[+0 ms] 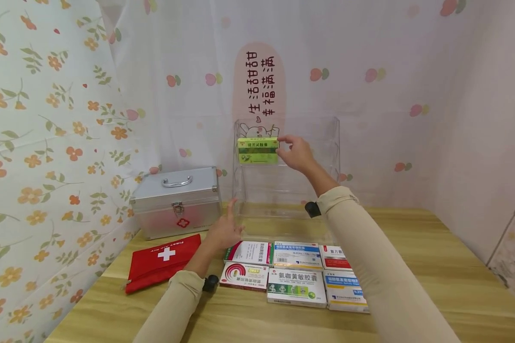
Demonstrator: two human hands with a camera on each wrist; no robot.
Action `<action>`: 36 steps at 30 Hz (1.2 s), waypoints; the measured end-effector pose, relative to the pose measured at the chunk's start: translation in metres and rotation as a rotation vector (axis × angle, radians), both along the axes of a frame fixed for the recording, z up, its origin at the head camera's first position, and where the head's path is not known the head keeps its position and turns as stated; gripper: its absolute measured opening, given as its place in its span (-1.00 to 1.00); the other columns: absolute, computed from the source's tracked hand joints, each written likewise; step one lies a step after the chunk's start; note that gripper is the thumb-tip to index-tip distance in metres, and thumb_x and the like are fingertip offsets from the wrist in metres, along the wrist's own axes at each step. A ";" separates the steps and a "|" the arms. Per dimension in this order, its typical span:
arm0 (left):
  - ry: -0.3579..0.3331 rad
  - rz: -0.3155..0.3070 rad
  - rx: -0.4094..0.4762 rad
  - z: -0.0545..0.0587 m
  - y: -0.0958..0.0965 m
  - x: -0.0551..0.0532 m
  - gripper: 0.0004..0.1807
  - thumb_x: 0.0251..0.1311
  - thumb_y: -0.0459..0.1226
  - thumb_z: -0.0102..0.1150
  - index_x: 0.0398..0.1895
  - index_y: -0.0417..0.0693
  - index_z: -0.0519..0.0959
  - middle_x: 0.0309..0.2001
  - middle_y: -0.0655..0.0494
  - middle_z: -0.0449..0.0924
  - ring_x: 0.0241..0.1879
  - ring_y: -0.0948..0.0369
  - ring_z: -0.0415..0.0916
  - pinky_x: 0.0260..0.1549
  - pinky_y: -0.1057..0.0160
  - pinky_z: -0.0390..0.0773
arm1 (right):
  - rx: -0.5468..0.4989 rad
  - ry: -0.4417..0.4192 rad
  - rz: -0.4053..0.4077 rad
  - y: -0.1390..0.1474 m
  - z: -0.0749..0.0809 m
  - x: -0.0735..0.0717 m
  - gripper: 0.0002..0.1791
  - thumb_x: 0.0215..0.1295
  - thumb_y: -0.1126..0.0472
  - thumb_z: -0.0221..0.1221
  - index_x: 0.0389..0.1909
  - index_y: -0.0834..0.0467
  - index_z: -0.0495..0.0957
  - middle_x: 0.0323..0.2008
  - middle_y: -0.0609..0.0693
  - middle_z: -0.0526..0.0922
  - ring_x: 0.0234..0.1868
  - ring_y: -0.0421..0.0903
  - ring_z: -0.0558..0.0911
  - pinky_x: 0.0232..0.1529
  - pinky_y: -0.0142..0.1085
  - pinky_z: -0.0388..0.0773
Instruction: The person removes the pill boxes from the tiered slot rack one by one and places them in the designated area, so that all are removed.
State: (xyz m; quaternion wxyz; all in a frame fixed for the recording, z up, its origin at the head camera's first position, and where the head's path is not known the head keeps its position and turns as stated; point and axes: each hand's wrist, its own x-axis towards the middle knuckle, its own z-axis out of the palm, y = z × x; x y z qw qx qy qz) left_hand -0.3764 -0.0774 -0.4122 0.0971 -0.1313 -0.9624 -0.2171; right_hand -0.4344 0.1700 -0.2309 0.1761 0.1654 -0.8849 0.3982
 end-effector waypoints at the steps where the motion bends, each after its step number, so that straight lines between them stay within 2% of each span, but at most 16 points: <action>1: 0.003 0.003 0.001 0.000 0.001 0.000 -0.03 0.30 -0.13 0.17 0.55 0.15 -0.29 -0.58 0.03 0.45 -0.55 0.06 0.52 -0.48 0.07 0.55 | 0.005 -0.006 0.008 0.000 0.001 -0.002 -0.53 0.41 0.20 0.14 0.31 0.19 0.45 0.35 0.24 0.37 0.31 0.27 0.38 0.20 0.12 0.40; 8: -0.004 -0.007 -0.006 -0.001 0.007 -0.001 -0.04 0.30 -0.12 0.16 0.55 0.15 -0.29 -0.58 0.02 0.45 -0.55 0.07 0.51 -0.50 0.08 0.54 | 0.037 -0.038 0.038 0.006 0.001 -0.013 -0.58 0.44 0.23 0.12 0.27 0.22 0.47 0.37 0.25 0.35 0.32 0.29 0.34 0.25 0.10 0.34; 12: -0.020 -0.022 -0.015 -0.001 0.009 -0.001 -0.04 0.31 -0.11 0.14 0.56 0.14 -0.29 -0.59 0.02 0.44 -0.58 0.09 0.49 -0.54 0.11 0.52 | 0.018 -0.038 0.039 0.011 -0.003 -0.019 -0.61 0.44 0.27 0.10 0.24 0.23 0.50 0.36 0.23 0.37 0.32 0.29 0.36 0.25 0.10 0.35; 17: -0.012 0.008 -0.035 -0.001 0.005 -0.002 -0.02 0.30 -0.10 0.18 0.55 0.16 -0.29 -0.58 0.03 0.44 -0.57 0.09 0.50 -0.52 0.10 0.53 | -0.017 -0.085 0.036 0.010 -0.007 -0.027 -0.60 0.43 0.23 0.11 0.25 0.17 0.52 0.41 0.17 0.32 0.36 0.23 0.33 0.20 0.12 0.40; 19: -0.012 0.016 -0.039 -0.001 0.003 -0.002 -0.01 0.29 -0.11 0.19 0.55 0.16 -0.30 -0.58 0.03 0.43 -0.57 0.09 0.49 -0.51 0.11 0.53 | -0.013 -0.106 0.047 0.008 -0.007 -0.029 -0.59 0.43 0.23 0.12 0.26 0.17 0.51 0.43 0.16 0.30 0.38 0.22 0.31 0.21 0.12 0.39; 24: -0.019 -0.009 -0.012 -0.004 0.001 -0.002 -0.01 0.28 -0.11 0.18 0.55 0.16 -0.30 -0.57 0.03 0.44 -0.58 0.09 0.48 -0.54 0.13 0.50 | 0.020 -0.112 0.075 0.003 -0.009 -0.029 -0.55 0.39 0.26 0.14 0.28 0.22 0.47 0.41 0.18 0.31 0.39 0.22 0.30 0.24 0.12 0.37; 31: -0.017 0.007 -0.010 -0.005 -0.002 -0.001 0.01 0.29 -0.13 0.19 0.54 0.21 -0.33 -0.60 0.02 0.43 -0.63 0.11 0.43 -0.59 0.15 0.47 | -0.078 -0.164 0.133 -0.008 -0.008 -0.030 -0.58 0.39 0.33 0.11 0.24 0.33 0.46 0.37 0.24 0.34 0.40 0.18 0.33 0.27 0.05 0.37; 36: -0.002 -0.003 -0.012 -0.003 -0.003 -0.003 0.00 0.30 -0.11 0.17 0.54 0.20 -0.35 -0.62 0.03 0.42 -0.64 0.12 0.42 -0.58 0.15 0.47 | -0.106 -0.180 0.147 -0.009 -0.005 -0.032 -0.59 0.40 0.36 0.09 0.24 0.34 0.46 0.42 0.23 0.27 0.41 0.20 0.30 0.29 0.06 0.33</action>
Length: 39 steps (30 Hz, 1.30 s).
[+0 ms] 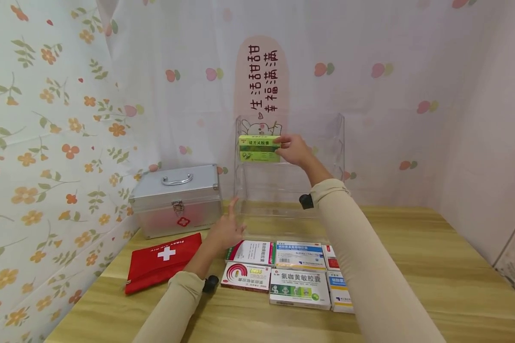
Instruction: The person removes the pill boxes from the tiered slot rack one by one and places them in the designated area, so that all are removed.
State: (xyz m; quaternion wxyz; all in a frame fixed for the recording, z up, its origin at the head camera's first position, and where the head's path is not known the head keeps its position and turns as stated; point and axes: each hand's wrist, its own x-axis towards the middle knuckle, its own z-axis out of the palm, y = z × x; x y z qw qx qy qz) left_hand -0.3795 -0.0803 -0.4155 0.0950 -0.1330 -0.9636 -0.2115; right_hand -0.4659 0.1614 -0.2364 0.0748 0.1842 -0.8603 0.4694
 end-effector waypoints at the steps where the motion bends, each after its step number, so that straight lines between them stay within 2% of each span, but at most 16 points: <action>1: 0.001 -0.001 0.002 0.000 0.000 0.000 0.00 0.30 -0.11 0.17 0.54 0.20 -0.35 -0.62 0.03 0.42 -0.64 0.11 0.42 -0.57 0.14 0.47 | 0.008 -0.010 0.004 0.000 0.000 0.000 -0.59 0.40 0.35 0.09 0.25 0.32 0.46 0.44 0.22 0.24 0.42 0.19 0.29 0.30 0.07 0.33; 5: -0.003 0.002 0.006 0.001 0.000 0.000 0.00 0.30 -0.11 0.17 0.55 0.20 -0.34 -0.61 0.03 0.43 -0.61 0.10 0.45 -0.53 0.11 0.50 | 0.067 -0.036 0.015 -0.001 0.001 0.001 -0.57 0.41 0.34 0.10 0.27 0.30 0.45 0.50 0.21 0.13 0.42 0.19 0.28 0.29 0.06 0.34; 9: -0.012 0.009 -0.001 0.002 0.001 0.001 0.00 0.30 -0.11 0.17 0.54 0.20 -0.35 -0.62 0.04 0.42 -0.61 0.11 0.44 -0.52 0.11 0.50 | 0.111 -0.015 0.006 -0.001 -0.001 0.002 -0.59 0.39 0.33 0.12 0.24 0.29 0.48 0.51 0.21 0.10 0.38 0.21 0.34 0.22 0.08 0.40; 12: -0.017 0.010 -0.011 0.003 0.002 0.000 0.00 0.31 -0.10 0.16 0.54 0.20 -0.36 -0.63 0.05 0.41 -0.63 0.12 0.43 -0.54 0.14 0.50 | 0.115 0.042 -0.034 0.003 -0.001 0.001 -0.62 0.35 0.32 0.15 0.17 0.28 0.54 0.48 0.21 0.17 0.35 0.21 0.39 0.16 0.08 0.46; 17: -0.012 0.004 -0.019 0.002 0.003 0.000 -0.01 0.31 -0.10 0.16 0.53 0.19 -0.35 -0.62 0.05 0.41 -0.64 0.13 0.42 -0.56 0.16 0.49 | 0.067 0.188 -0.099 0.010 -0.003 0.001 -0.71 0.31 0.38 0.18 0.03 0.30 0.60 0.32 0.23 0.38 0.26 0.26 0.46 0.06 0.07 0.53; 21: -0.004 0.012 -0.020 0.002 0.003 0.001 -0.02 0.31 -0.11 0.16 0.54 0.19 -0.34 -0.63 0.05 0.42 -0.64 0.13 0.42 -0.57 0.15 0.47 | 0.034 0.278 -0.135 0.013 -0.003 0.002 -0.74 0.28 0.42 0.19 -0.01 0.28 0.61 0.25 0.22 0.44 0.20 0.28 0.51 -0.02 0.07 0.57; 29: -0.038 -0.009 0.015 0.006 0.001 0.001 0.00 0.31 -0.07 0.20 0.55 0.24 -0.32 -0.61 0.05 0.43 -0.65 0.11 0.44 -0.61 0.18 0.46 | 0.000 0.366 -0.196 0.020 0.001 0.011 -0.70 0.30 0.43 0.18 0.03 0.21 0.61 0.21 0.15 0.47 0.16 0.18 0.55 -0.12 0.00 0.60; 31: -0.026 -0.005 0.031 0.007 0.000 0.002 0.00 0.27 -0.05 0.25 0.55 0.27 -0.25 -0.55 0.03 0.50 -0.54 0.08 0.51 -0.55 0.13 0.50 | -0.012 0.374 -0.195 0.022 0.001 0.016 -0.69 0.30 0.41 0.19 0.05 0.20 0.60 0.21 0.14 0.48 0.14 0.15 0.56 -0.16 -0.08 0.61; 33: 0.001 0.010 0.043 0.008 -0.002 0.002 -0.01 0.22 -0.03 0.31 0.55 0.30 -0.15 -0.40 -0.02 0.58 -0.33 0.02 0.57 -0.41 0.03 0.56 | -0.028 0.391 -0.191 0.023 0.002 0.020 -0.68 0.29 0.41 0.20 0.06 0.20 0.59 0.21 0.12 0.49 0.11 0.13 0.57 -0.21 -0.21 0.60; 37: 0.056 0.038 0.064 0.009 -0.004 0.003 -0.01 0.11 -0.03 0.41 0.52 0.35 0.00 -0.01 -0.11 0.60 0.07 -0.09 0.49 -0.13 -0.20 0.54 | -0.049 0.447 -0.168 0.025 0.002 0.029 -0.64 0.27 0.42 0.20 0.10 0.23 0.57 0.18 0.14 0.51 0.04 0.10 0.59 -0.29 -0.48 0.52; 39: 0.061 0.040 0.078 0.009 -0.005 0.003 -0.02 0.09 -0.05 0.43 0.50 0.36 0.03 0.12 -0.11 0.56 0.14 -0.10 0.46 -0.07 -0.26 0.50 | -0.058 0.477 -0.156 0.027 0.002 0.033 -0.62 0.26 0.43 0.20 0.11 0.25 0.56 0.16 0.15 0.53 0.00 0.11 0.61 -0.30 -0.53 0.49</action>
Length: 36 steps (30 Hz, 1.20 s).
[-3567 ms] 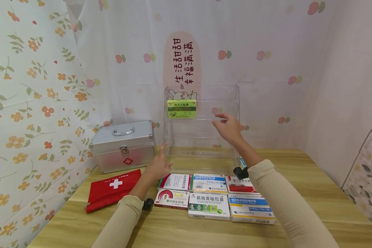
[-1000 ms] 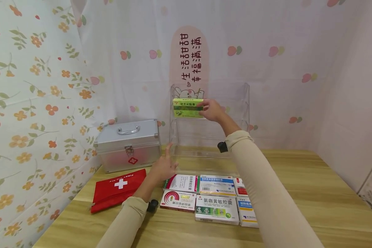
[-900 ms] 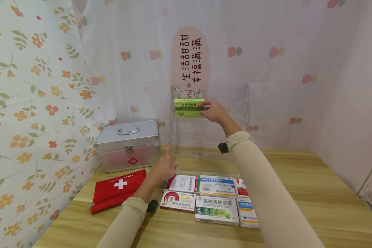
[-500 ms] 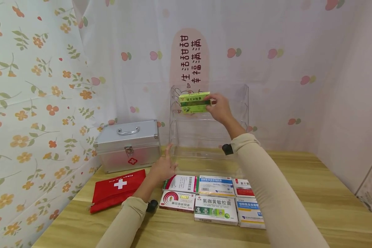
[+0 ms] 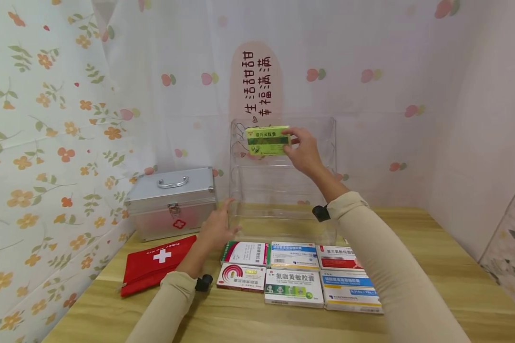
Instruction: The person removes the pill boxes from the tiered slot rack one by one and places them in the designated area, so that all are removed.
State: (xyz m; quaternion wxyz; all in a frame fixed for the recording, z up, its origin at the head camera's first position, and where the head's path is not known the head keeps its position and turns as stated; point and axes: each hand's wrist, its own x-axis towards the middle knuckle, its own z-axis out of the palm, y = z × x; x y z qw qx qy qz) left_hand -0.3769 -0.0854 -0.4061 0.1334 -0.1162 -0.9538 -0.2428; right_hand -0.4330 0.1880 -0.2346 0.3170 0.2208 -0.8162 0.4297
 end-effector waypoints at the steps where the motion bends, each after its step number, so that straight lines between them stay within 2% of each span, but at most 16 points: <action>1: 0.001 0.000 0.003 0.000 -0.001 0.000 -0.02 0.09 -0.05 0.43 0.50 0.36 0.04 0.16 -0.11 0.53 0.16 -0.11 0.45 -0.05 -0.27 0.49 | -0.002 0.013 0.005 0.001 0.000 0.001 -0.62 0.26 0.44 0.20 0.11 0.26 0.56 0.15 0.16 0.54 -0.02 0.11 0.62 -0.30 -0.55 0.49; 5: -0.010 -0.014 0.029 0.001 -0.004 0.000 -0.04 0.10 -0.07 0.43 0.50 0.30 0.06 0.23 -0.11 0.49 0.19 -0.11 0.46 -0.02 -0.27 0.48 | -0.027 0.031 0.013 0.004 -0.003 0.009 -0.60 0.25 0.44 0.19 0.13 0.27 0.55 0.15 0.16 0.55 -0.04 0.12 0.63 -0.28 -0.54 0.50; 12: 0.039 -0.060 0.042 0.002 -0.008 -0.003 -0.12 0.15 -0.14 0.38 0.48 0.19 0.10 0.16 -0.12 0.54 0.02 -0.08 0.58 -0.17 -0.15 0.59 | -0.078 0.010 0.006 0.014 -0.008 0.027 -0.58 0.27 0.39 0.20 0.18 0.22 0.55 0.19 0.12 0.54 -0.02 0.08 0.60 -0.24 -0.52 0.49; 16: 0.001 -0.082 0.080 0.002 -0.008 -0.002 -0.12 0.17 -0.18 0.37 0.48 0.17 0.07 0.17 -0.16 0.51 0.02 -0.09 0.57 -0.12 -0.15 0.59 | -0.102 -0.006 0.039 0.017 -0.008 0.038 -0.57 0.27 0.40 0.21 0.18 0.21 0.55 0.20 0.10 0.54 -0.02 0.07 0.62 -0.23 -0.52 0.51; 22: -0.045 -0.054 0.073 0.006 -0.007 0.000 -0.12 0.19 -0.18 0.36 0.47 0.20 0.03 0.07 -0.15 0.53 -0.08 -0.06 0.58 -0.14 -0.11 0.60 | -0.111 -0.036 0.096 0.019 -0.010 0.053 -0.55 0.31 0.41 0.19 0.23 0.25 0.50 0.21 0.16 0.51 -0.03 0.11 0.62 -0.26 -0.54 0.54; 25: -0.048 -0.057 0.058 0.007 -0.006 0.000 -0.11 0.18 -0.17 0.36 0.47 0.15 0.03 0.08 -0.16 0.53 -0.11 -0.06 0.60 -0.17 -0.09 0.61 | -0.103 -0.064 0.112 0.016 -0.005 0.071 -0.55 0.31 0.46 0.16 0.24 0.34 0.45 0.22 0.24 0.48 -0.02 0.17 0.60 -0.26 -0.55 0.54; 28: -0.063 -0.053 0.059 0.007 -0.005 0.000 -0.08 0.17 -0.14 0.38 0.48 0.13 0.01 0.16 -0.18 0.50 -0.02 -0.10 0.59 -0.11 -0.12 0.60 | -0.089 -0.078 0.120 0.012 0.000 0.091 -0.55 0.32 0.50 0.14 0.22 0.43 0.42 0.20 0.32 0.45 -0.04 0.18 0.58 -0.24 -0.57 0.53; 30: -0.063 -0.048 0.063 0.007 -0.003 -0.001 -0.06 0.15 -0.14 0.41 0.48 0.13 0.01 0.17 -0.18 0.50 0.02 -0.11 0.58 -0.08 -0.13 0.58 | -0.085 -0.084 0.118 0.012 0.001 0.099 -0.56 0.31 0.51 0.13 0.22 0.45 0.41 0.17 0.34 0.45 -0.07 0.14 0.58 -0.26 -0.56 0.53; 36: -0.040 -0.045 0.058 0.010 0.003 -0.001 -0.02 0.10 -0.15 0.46 0.47 0.15 0.01 0.11 -0.17 0.55 0.02 -0.10 0.59 -0.07 -0.12 0.58 | -0.114 -0.121 0.098 0.032 -0.015 0.090 -0.53 0.33 0.44 0.17 0.27 0.33 0.44 0.16 0.28 0.47 -0.15 -0.06 0.59 -0.33 -0.54 0.54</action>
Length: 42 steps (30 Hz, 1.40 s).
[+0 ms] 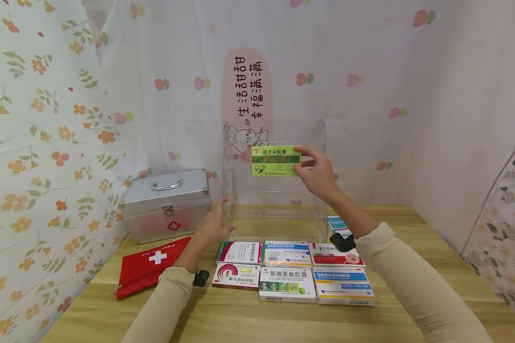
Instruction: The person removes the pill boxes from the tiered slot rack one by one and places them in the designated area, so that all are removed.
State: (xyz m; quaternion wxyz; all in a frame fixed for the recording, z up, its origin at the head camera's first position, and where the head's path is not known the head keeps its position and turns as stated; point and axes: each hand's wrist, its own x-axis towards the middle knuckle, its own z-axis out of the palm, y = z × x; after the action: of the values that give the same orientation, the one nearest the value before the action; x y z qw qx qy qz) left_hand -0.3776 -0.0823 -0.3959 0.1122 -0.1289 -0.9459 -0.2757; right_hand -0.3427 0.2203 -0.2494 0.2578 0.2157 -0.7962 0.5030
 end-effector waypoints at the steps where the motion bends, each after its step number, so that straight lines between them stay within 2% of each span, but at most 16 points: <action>1: -0.003 0.000 0.000 0.000 0.001 -0.001 -0.02 0.10 -0.14 0.46 0.47 0.15 0.01 0.10 -0.16 0.55 0.02 -0.10 0.58 -0.07 -0.11 0.58 | -0.006 -0.012 -0.004 0.004 -0.003 -0.001 -0.52 0.34 0.41 0.18 0.28 0.30 0.44 0.17 0.26 0.47 -0.15 -0.09 0.60 -0.33 -0.53 0.54; 4: -0.015 0.012 0.005 0.000 0.005 -0.002 -0.02 0.11 -0.13 0.45 0.47 0.18 0.00 0.12 -0.16 0.54 0.03 -0.10 0.58 -0.08 -0.12 0.58 | -0.020 -0.046 0.001 0.011 -0.010 0.001 -0.49 0.35 0.36 0.19 0.32 0.24 0.42 0.20 0.24 0.46 -0.13 -0.14 0.61 -0.27 -0.51 0.56; 8: -0.023 0.021 0.005 0.000 0.006 -0.002 -0.02 0.11 -0.12 0.45 0.47 0.19 0.00 0.14 -0.17 0.53 0.04 -0.12 0.57 -0.11 -0.14 0.58 | -0.072 -0.112 0.034 0.017 -0.019 0.007 -0.44 0.34 0.36 0.22 0.35 0.22 0.38 0.24 0.25 0.43 -0.05 -0.06 0.64 -0.17 -0.46 0.59; 13: -0.022 0.040 -0.014 0.000 0.003 -0.001 0.00 0.10 -0.11 0.46 0.47 0.22 -0.02 0.02 -0.16 0.56 -0.08 -0.09 0.61 -0.18 -0.10 0.61 | -0.090 -0.179 0.062 0.020 -0.033 0.013 -0.39 0.30 0.29 0.29 0.36 0.15 0.38 0.25 0.21 0.43 0.03 0.08 0.63 -0.09 -0.36 0.61; 17: -0.007 0.025 -0.030 -0.001 0.000 -0.001 -0.01 0.12 -0.10 0.44 0.48 0.20 -0.04 -0.07 -0.13 0.58 -0.21 -0.04 0.62 -0.28 -0.03 0.63 | -0.066 -0.177 0.076 0.025 -0.043 0.015 -0.40 0.30 0.28 0.29 0.35 0.15 0.38 0.24 0.21 0.44 0.01 0.15 0.62 -0.07 -0.34 0.61; 20: 0.007 0.005 -0.036 -0.003 0.000 -0.001 -0.02 0.14 -0.10 0.42 0.49 0.17 -0.04 -0.09 -0.15 0.58 -0.22 -0.04 0.63 -0.30 -0.02 0.63 | -0.044 -0.187 0.070 0.029 -0.050 0.019 -0.40 0.31 0.31 0.27 0.36 0.17 0.37 0.25 0.22 0.42 0.00 0.12 0.60 -0.10 -0.40 0.60; 24: 0.014 0.013 -0.045 -0.005 0.001 -0.001 -0.02 0.14 -0.10 0.42 0.49 0.16 -0.04 -0.10 -0.14 0.59 -0.21 -0.05 0.63 -0.28 -0.05 0.63 | -0.040 -0.199 0.075 0.034 -0.058 0.027 -0.40 0.32 0.32 0.25 0.37 0.19 0.35 0.26 0.24 0.40 0.00 0.07 0.59 -0.12 -0.41 0.60; 29: 0.002 0.018 -0.035 -0.005 0.003 -0.001 -0.01 0.14 -0.11 0.42 0.50 0.16 -0.04 -0.14 -0.12 0.59 -0.25 -0.03 0.62 -0.28 -0.05 0.63 | -0.049 -0.169 0.086 0.037 -0.067 0.034 -0.41 0.35 0.37 0.21 0.38 0.22 0.33 0.14 0.28 0.47 -0.07 -0.01 0.66 -0.14 -0.37 0.62; 32: 0.004 0.017 -0.039 -0.005 0.003 0.000 -0.01 0.14 -0.10 0.42 0.50 0.16 -0.04 -0.16 -0.12 0.58 -0.25 -0.03 0.62 -0.28 -0.05 0.63 | -0.015 -0.177 0.052 0.041 -0.074 0.038 -0.48 0.40 0.37 0.15 0.35 0.24 0.36 0.10 0.31 0.50 -0.07 -0.10 0.67 -0.15 -0.41 0.61; 34: 0.013 0.017 -0.049 -0.006 0.003 -0.001 0.00 0.13 -0.10 0.42 0.50 0.16 -0.04 -0.19 -0.11 0.57 -0.27 -0.02 0.61 -0.31 -0.03 0.62 | -0.009 -0.223 0.030 0.043 -0.079 0.041 -0.53 0.43 0.35 0.11 0.34 0.28 0.38 0.15 0.32 0.48 -0.08 -0.11 0.68 -0.15 -0.40 0.61; 36: 0.017 0.013 -0.054 -0.006 0.003 -0.001 -0.01 0.13 -0.10 0.42 0.49 0.16 -0.04 -0.24 -0.08 0.56 -0.32 0.00 0.60 -0.34 0.01 0.62 | -0.031 -0.306 0.009 0.047 -0.082 0.043 -0.55 0.46 0.30 0.07 0.32 0.30 0.40 0.20 0.33 0.47 -0.06 -0.09 0.66 -0.11 -0.36 0.61; 39: 0.015 0.006 -0.054 -0.006 0.002 0.000 -0.02 0.14 -0.10 0.41 0.49 0.16 -0.05 -0.29 -0.07 0.55 -0.36 0.01 0.58 -0.39 0.03 0.61 | -0.110 -0.481 0.033 0.052 -0.085 0.045 -0.53 0.50 0.26 0.00 0.34 0.35 0.35 0.31 0.33 0.36 0.00 0.00 0.61 -0.03 -0.28 0.60; 42: 0.004 0.008 -0.038 -0.006 0.001 0.000 -0.02 0.15 -0.12 0.41 0.49 0.17 -0.05 -0.23 -0.10 0.56 -0.30 -0.04 0.61 -0.33 -0.02 0.62 | -0.204 -0.656 0.087 0.058 -0.090 0.047 -0.52 0.54 0.26 -0.10 0.38 0.39 0.28 0.40 0.34 0.21 0.13 0.09 0.49 0.07 -0.26 0.56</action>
State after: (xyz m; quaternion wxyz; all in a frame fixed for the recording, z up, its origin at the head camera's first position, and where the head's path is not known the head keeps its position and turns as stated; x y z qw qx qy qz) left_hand -0.3773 -0.0817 -0.4015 0.1128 -0.1279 -0.9513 -0.2568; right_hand -0.2960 0.2781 -0.3390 -0.0135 0.0494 -0.7723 0.6332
